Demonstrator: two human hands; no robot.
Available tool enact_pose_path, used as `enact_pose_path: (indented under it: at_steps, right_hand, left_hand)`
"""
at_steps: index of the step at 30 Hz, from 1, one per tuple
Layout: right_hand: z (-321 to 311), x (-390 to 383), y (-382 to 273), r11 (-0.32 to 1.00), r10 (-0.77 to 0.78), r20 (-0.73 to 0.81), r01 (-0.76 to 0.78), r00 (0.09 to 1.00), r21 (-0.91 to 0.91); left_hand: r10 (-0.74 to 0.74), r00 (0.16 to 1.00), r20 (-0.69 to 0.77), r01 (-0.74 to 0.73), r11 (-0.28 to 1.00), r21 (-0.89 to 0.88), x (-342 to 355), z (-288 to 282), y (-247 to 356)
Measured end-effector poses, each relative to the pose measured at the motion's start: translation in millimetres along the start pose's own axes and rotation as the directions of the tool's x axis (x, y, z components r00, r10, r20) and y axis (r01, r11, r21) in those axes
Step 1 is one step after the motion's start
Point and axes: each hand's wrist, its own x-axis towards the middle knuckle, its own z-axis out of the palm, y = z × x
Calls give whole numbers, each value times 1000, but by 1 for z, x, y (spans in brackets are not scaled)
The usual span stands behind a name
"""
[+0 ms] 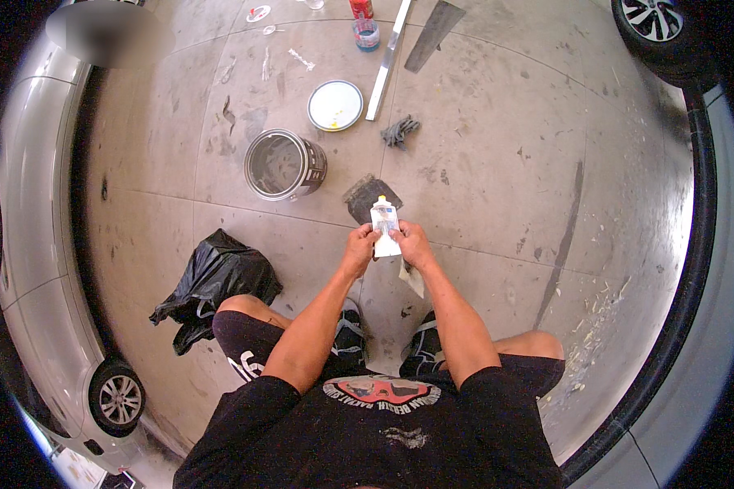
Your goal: The person mixes a yellow substance into a grey compound using a putty knife and applies the mixture to the side panel of a silver car. They smooth the filler over the surface and check the texture with their hand.
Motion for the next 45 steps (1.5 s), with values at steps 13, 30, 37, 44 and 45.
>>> enact_pose_path:
  at_steps: [13, 30, 37, 44, 45]
  right_hand:
    - [8, 5, -9, 990, -101, -5, 100, 995, -103]
    - [11, 7, -5, 957, -87, -99, 56, 991, -285]
    - [20, 2, 8, 957, -86, -212, 22, 974, -288]
    - [12, 0, 2, 935, -96, -123, 47, 988, -351]
    - [11, -2, -8, 933, -79, -112, 34, 991, -360]
  left_hand:
    - [72, 997, -7, -72, 997, -34, 4, -4, -13]
    - [105, 994, -4, -105, 993, -59, 10, -6, -35]
    - [26, 994, -110, 3, 966, 257, 11, -10, -50]
    - [190, 976, -106, -174, 975, 138, 1, -2, -40]
    - [218, 969, -120, -203, 971, 127, 2, -2, -42]
